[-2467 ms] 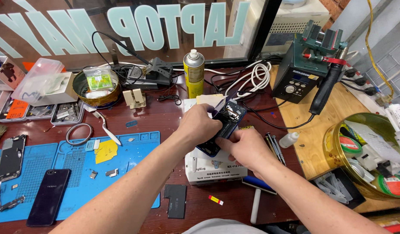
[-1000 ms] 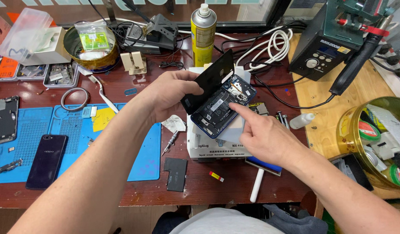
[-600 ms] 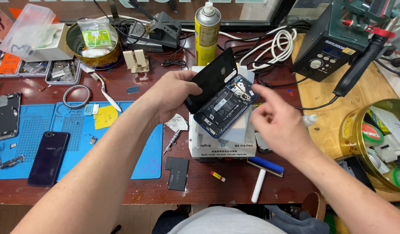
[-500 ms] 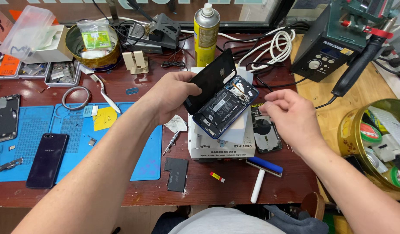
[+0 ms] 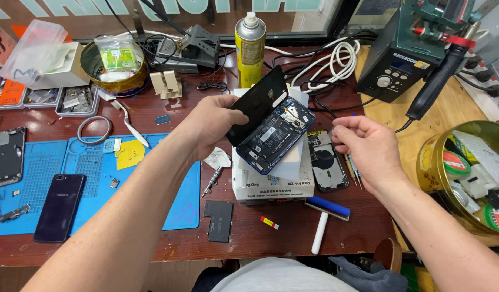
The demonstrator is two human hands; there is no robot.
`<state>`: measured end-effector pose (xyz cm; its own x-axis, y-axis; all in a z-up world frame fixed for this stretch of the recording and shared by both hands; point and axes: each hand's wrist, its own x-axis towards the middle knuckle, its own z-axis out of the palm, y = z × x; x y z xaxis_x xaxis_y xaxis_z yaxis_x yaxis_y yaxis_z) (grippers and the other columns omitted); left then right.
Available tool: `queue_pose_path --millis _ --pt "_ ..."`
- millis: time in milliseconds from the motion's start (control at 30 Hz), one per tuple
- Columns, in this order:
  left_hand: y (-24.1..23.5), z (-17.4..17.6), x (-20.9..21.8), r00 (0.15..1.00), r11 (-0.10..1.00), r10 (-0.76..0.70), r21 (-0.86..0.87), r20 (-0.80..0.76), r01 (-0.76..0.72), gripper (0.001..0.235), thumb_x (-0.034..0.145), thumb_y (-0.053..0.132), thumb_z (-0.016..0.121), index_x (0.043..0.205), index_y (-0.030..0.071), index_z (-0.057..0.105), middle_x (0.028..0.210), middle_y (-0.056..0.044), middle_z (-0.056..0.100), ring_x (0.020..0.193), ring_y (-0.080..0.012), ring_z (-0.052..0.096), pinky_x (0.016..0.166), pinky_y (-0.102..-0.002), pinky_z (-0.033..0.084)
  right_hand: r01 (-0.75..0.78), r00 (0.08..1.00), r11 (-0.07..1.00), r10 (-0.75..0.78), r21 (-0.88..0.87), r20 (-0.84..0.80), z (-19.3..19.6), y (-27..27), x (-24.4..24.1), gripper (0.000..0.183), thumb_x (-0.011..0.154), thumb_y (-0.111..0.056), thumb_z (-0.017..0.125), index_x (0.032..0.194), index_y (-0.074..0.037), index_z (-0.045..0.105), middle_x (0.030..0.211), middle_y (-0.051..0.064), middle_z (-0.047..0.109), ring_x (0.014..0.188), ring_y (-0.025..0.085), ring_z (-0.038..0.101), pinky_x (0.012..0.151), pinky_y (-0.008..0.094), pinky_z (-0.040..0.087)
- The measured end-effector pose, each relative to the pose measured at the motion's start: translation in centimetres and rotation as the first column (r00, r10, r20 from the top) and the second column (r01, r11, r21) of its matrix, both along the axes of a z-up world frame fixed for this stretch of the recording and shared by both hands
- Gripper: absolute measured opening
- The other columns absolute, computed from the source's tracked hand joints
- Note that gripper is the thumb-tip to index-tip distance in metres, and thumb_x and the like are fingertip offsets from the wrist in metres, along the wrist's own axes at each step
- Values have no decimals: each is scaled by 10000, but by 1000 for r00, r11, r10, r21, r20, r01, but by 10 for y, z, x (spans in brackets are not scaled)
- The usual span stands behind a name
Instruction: The person disassembles a smartphone, removes the back cover and battery, and uses a screwdriver to unscrew and remove a small internal component. The device remains open on the workbench at the end.
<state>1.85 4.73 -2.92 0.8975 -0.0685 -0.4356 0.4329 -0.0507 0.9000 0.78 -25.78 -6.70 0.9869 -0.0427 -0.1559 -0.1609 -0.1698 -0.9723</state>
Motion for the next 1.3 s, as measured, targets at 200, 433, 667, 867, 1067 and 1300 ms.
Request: queue_pose_path --millis 200,433,667,867,1067,1300 --pt "-2 4 -3 1000 1000 15 9 -18 -14 396 840 -6 613 1224 22 707 1025 -118 749 878 -183 670 831 -355 529 -138 986 986 146 -97 83 14 14 -15 137 942 -93 654 1033 -14 718 969 87 743 854 103 691 753 248 557" --pt "-3 8 -4 999 999 34 23 -30 -33 387 853 8 605 1228 23 698 1006 -129 744 865 -194 671 805 -359 530 -327 730 741 592 -586 341 41 39 -38 29 781 -65 656 788 -39 669 1301 123 703 831 210 753 728 324 592" --pt "-3 5 -3 999 999 32 6 -23 -32 379 831 5 616 1197 23 711 967 -120 734 850 -190 656 782 -357 514 -395 688 577 702 -715 186 51 63 -39 55 713 -87 638 730 -41 665 1409 126 625 710 282 740 677 394 583" --pt "-4 2 -2 999 999 36 25 -21 -35 353 834 12 622 1173 30 719 943 -116 726 804 -184 640 736 -352 502 -389 687 513 715 -765 129 53 68 -34 60 727 -94 638 728 -43 670 1356 95 664 727 299 744 652 411 584" --pt "-4 -4 -4 998 998 54 18 15 -54 328 837 24 620 1147 15 724 917 -112 742 775 -175 654 709 -343 521 -373 704 550 693 -747 159 51 71 -33 49 736 -87 653 729 -39 662 1341 110 675 704 289 746 651 400 589" --pt "0 -8 -2 997 997 76 -26 14 -76 306 822 -1 650 1120 -4 720 934 -103 745 779 -166 672 710 -330 543 -297 695 732 606 -613 387 42 62 -40 46 787 -71 662 798 -33 684 1284 158 703 704 225 732 651 358 588"
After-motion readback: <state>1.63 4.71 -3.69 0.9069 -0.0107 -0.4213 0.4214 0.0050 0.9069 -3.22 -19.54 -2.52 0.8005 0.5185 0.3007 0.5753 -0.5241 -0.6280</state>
